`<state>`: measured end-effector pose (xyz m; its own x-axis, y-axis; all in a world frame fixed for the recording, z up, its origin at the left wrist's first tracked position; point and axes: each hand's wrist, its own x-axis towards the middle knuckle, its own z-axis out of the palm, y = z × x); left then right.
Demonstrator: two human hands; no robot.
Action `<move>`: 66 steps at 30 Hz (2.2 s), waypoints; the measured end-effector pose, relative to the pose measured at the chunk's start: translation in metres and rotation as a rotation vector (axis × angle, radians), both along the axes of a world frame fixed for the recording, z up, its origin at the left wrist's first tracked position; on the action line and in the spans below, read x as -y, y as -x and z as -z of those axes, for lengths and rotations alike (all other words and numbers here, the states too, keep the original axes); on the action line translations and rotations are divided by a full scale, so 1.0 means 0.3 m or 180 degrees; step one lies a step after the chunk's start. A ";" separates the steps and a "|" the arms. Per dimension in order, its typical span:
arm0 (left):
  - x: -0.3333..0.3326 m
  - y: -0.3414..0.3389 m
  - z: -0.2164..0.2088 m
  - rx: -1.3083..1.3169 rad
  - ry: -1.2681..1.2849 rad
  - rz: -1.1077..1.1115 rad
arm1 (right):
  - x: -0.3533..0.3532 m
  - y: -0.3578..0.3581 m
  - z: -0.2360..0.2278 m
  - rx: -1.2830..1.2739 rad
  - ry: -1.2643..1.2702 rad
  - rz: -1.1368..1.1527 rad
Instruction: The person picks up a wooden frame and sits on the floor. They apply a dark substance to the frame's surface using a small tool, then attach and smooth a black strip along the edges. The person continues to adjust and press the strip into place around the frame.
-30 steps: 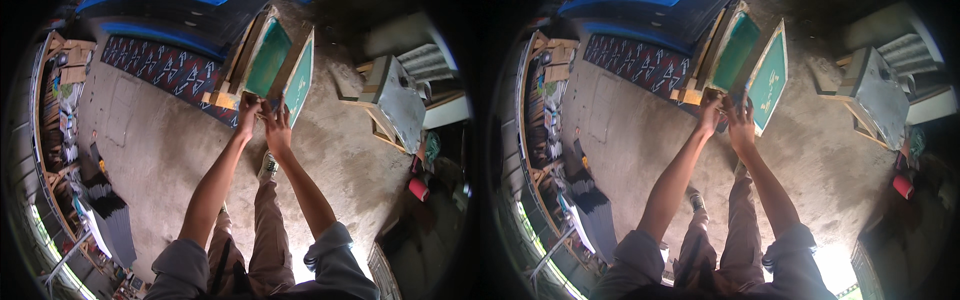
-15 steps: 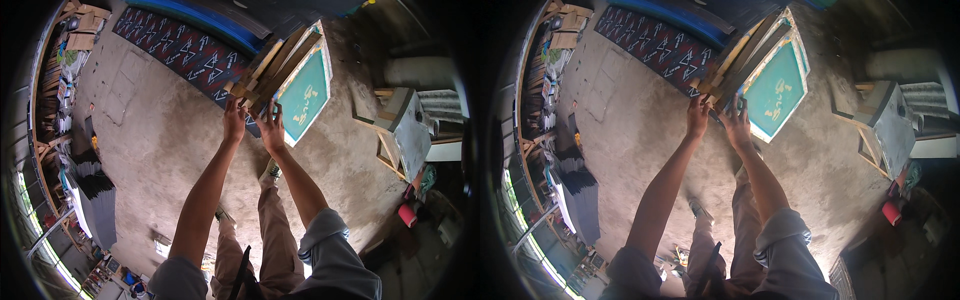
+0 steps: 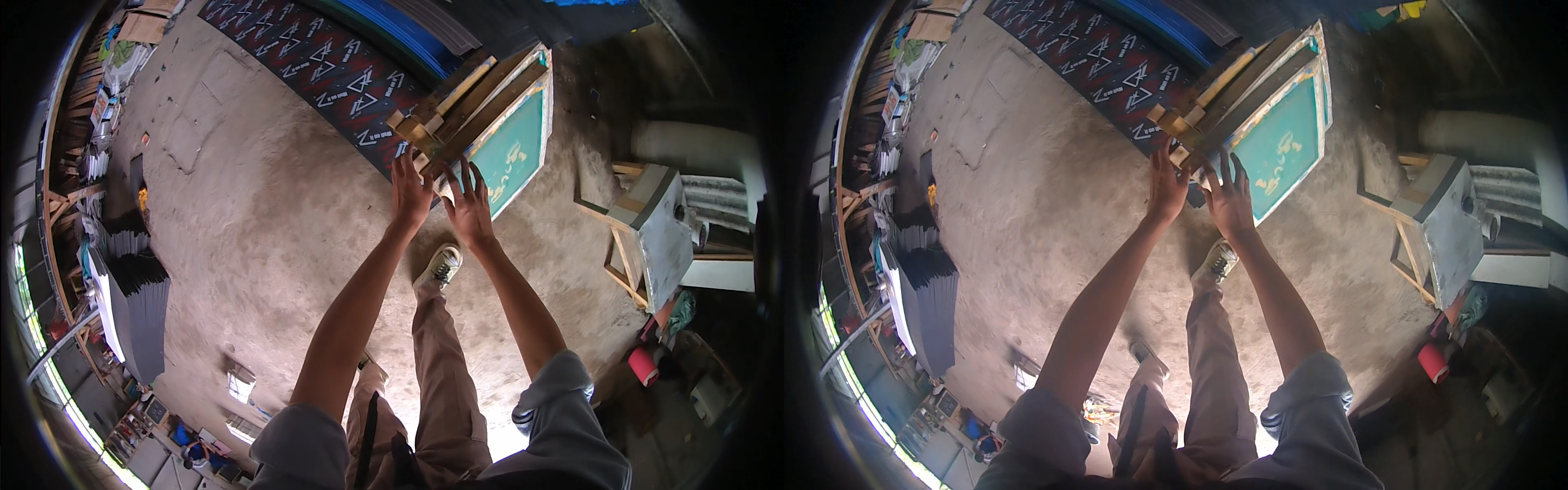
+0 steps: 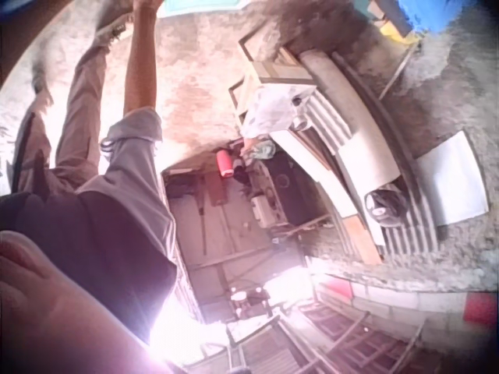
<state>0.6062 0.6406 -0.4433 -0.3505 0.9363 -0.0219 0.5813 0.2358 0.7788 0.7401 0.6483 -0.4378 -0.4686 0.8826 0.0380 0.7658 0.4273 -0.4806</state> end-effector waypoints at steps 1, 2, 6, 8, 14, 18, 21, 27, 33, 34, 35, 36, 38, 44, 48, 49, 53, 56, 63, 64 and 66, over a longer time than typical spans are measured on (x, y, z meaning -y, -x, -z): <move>0.017 -0.004 -0.028 0.0043 0.0047 -0.0053 | 0.008 0.005 -0.026 -0.0033 0.0060 0.0052; 0.032 -0.003 -0.054 0.0002 -0.0054 -0.0044 | 0.013 0.007 -0.053 -0.0067 0.0098 0.0109; 0.132 0.067 -0.217 0.0077 -0.0145 0.0004 | 0.071 0.017 -0.192 -0.0087 0.0398 0.0218; 0.225 0.104 -0.352 0.0118 -0.0285 0.0126 | 0.123 0.017 -0.284 -0.0113 0.0534 0.0101; 0.755 0.326 -0.683 -0.0162 -0.0379 -0.0199 | 0.369 0.111 -0.457 -0.0900 0.0679 -0.0564; 1.337 0.408 -0.723 -0.0206 -0.0327 -0.0953 | 0.622 0.180 -0.497 -0.0855 0.0999 -0.1008; 1.832 0.384 -0.731 0.0026 -0.0050 -0.1785 | 0.873 0.216 -0.510 -0.0611 0.0988 -0.1069; 2.745 0.159 -0.588 0.0273 0.0421 -0.3775 | 1.334 0.295 -0.391 0.1497 0.0992 -0.1914; 3.014 -0.006 -0.526 0.0687 0.0321 -0.5817 | 1.587 0.657 -0.456 0.2190 0.1546 -0.2576; 3.019 -0.024 -0.514 0.0912 0.0252 -0.6067 | 1.643 0.746 -0.484 0.2017 0.1592 -0.2848; 3.003 -0.020 -0.508 0.1102 0.0167 -0.6171 | 1.684 0.837 -0.504 0.1840 0.1663 -0.3094; 3.003 -0.004 -0.494 0.1245 0.0104 -0.6033 | 1.716 0.921 -0.506 0.1642 0.1751 -0.3342; 2.982 0.070 -0.467 0.1184 0.0097 -0.5677 | 1.770 1.102 -0.471 0.1454 0.1570 -0.3791; 3.020 0.428 -0.383 0.1455 0.0409 -0.5012 | 1.967 1.543 -0.389 0.1529 0.1698 -0.4115; 3.156 0.612 -0.299 0.1941 0.0880 -0.4905 | 2.018 1.793 -0.356 0.2153 0.2081 -0.4049; 3.175 0.668 -0.303 0.2177 0.0920 -0.5212 | 2.020 1.867 -0.369 0.2434 0.2176 -0.3361; 3.265 0.881 -0.363 0.2066 0.0813 -0.6001 | 2.035 2.205 -0.402 0.2910 0.1870 -0.2032; 3.318 1.114 -0.445 0.2296 0.0213 -0.6559 | 2.043 2.475 -0.392 0.2923 0.1507 -0.1932; 3.505 1.467 -0.312 0.3244 -0.1190 -0.7676 | 2.439 3.008 -0.334 0.2438 0.1982 -0.3271; 3.546 1.553 -0.298 0.3268 -0.1210 -0.7768 | 2.492 3.060 -0.320 0.2290 0.1931 -0.3420; 3.656 1.677 -0.253 0.3050 -0.1027 -0.8020 | 2.652 3.145 -0.291 0.2225 0.2281 -0.3826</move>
<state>0.1032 -0.4562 -0.3672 -0.1265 -0.7214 -0.6809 -0.5726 -0.5074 0.6439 -0.2033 -0.1472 -0.3504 -0.6298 -0.2701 -0.7283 0.3061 0.7754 -0.5522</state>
